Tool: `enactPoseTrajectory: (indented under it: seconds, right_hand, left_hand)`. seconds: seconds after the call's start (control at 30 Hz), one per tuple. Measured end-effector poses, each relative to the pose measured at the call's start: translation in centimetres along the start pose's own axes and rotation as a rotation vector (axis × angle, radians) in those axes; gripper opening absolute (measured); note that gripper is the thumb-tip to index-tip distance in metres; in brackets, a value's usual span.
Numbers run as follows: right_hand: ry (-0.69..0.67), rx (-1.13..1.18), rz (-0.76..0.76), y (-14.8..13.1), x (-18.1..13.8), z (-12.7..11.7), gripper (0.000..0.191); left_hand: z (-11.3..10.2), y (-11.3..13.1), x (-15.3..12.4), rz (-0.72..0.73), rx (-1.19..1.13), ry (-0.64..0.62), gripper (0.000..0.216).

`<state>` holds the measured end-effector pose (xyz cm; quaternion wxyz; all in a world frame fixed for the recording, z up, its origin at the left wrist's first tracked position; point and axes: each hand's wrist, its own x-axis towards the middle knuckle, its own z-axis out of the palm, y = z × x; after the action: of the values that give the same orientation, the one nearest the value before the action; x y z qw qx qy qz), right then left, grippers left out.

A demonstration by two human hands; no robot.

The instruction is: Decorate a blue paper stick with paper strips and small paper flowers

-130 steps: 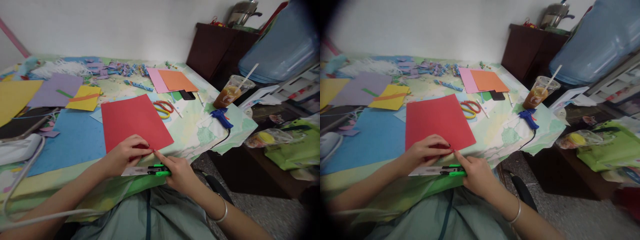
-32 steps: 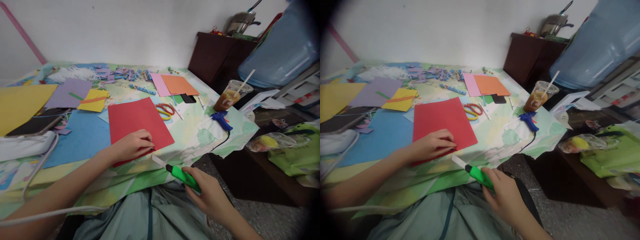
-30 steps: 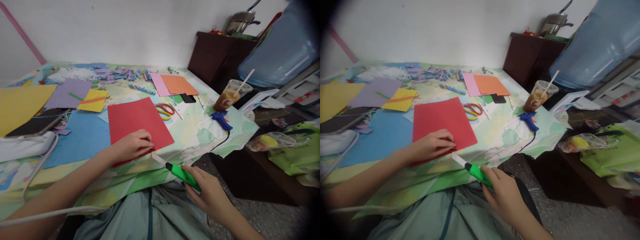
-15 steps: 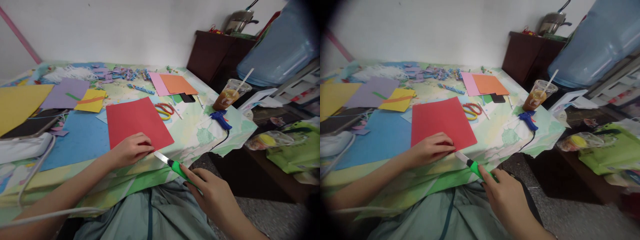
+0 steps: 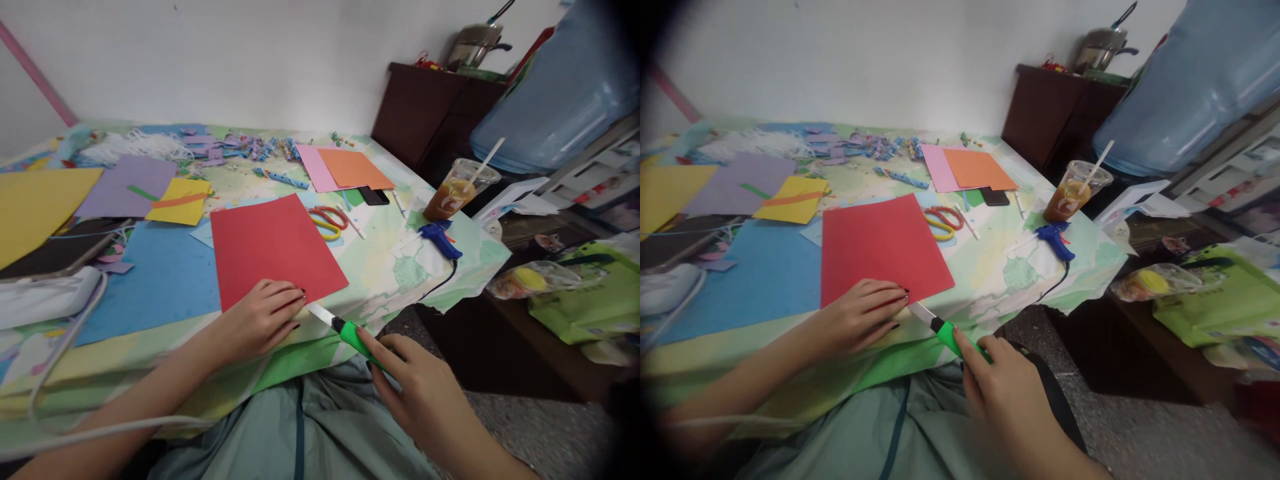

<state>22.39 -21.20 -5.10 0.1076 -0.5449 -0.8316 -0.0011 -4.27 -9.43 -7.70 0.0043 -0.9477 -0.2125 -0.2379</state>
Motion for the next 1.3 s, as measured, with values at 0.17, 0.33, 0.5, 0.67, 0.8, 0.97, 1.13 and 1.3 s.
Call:
enactPoseTrajectory:
  seconds: [0.17, 0.33, 0.5, 0.67, 0.8, 0.97, 1.13, 1.3]
  right_hand:
    - [0.011, 0.048, 0.012, 0.5, -0.4, 0.4, 0.047]
    - [0.016, 0.036, 0.025, 0.7, -0.3, 0.5, 0.048]
    - [0.026, 0.007, 0.004, 0.5, 0.0, 0.6, 0.046]
    - [0.031, 0.013, 0.003, 0.4, 0.0, 0.6, 0.045]
    - [0.028, 0.000, -0.005, 0.3, 0.0, 0.7, 0.047]
    - [0.029, 0.008, 0.009, 0.1, 0.0, 0.7, 0.045]
    - [0.041, 0.011, 0.010, 0.0, 0.1, 1.1, 0.045]
    - [0.051, -0.014, 0.056, 0.6, -0.5, 0.8, 0.043]
  left_hand:
    - [0.0, -0.4, -0.2, -0.012, -0.052, -0.025, 0.030]
    - [-0.1, -0.4, -0.1, -0.025, -0.086, -0.031, 0.031]
    - [0.0, -0.4, -0.1, -0.029, -0.098, -0.017, 0.030]
    - [0.0, -0.5, -0.1, -0.024, -0.100, -0.011, 0.032]
    - [0.0, -0.4, -0.1, -0.015, -0.089, -0.021, 0.031]
    - [0.1, -0.4, -0.1, -0.022, -0.095, -0.010, 0.031]
    - [0.0, -0.4, -0.1, -0.016, -0.085, -0.005, 0.030]
    - [0.0, -0.5, -0.2, -0.013, -0.063, -0.007, 0.030]
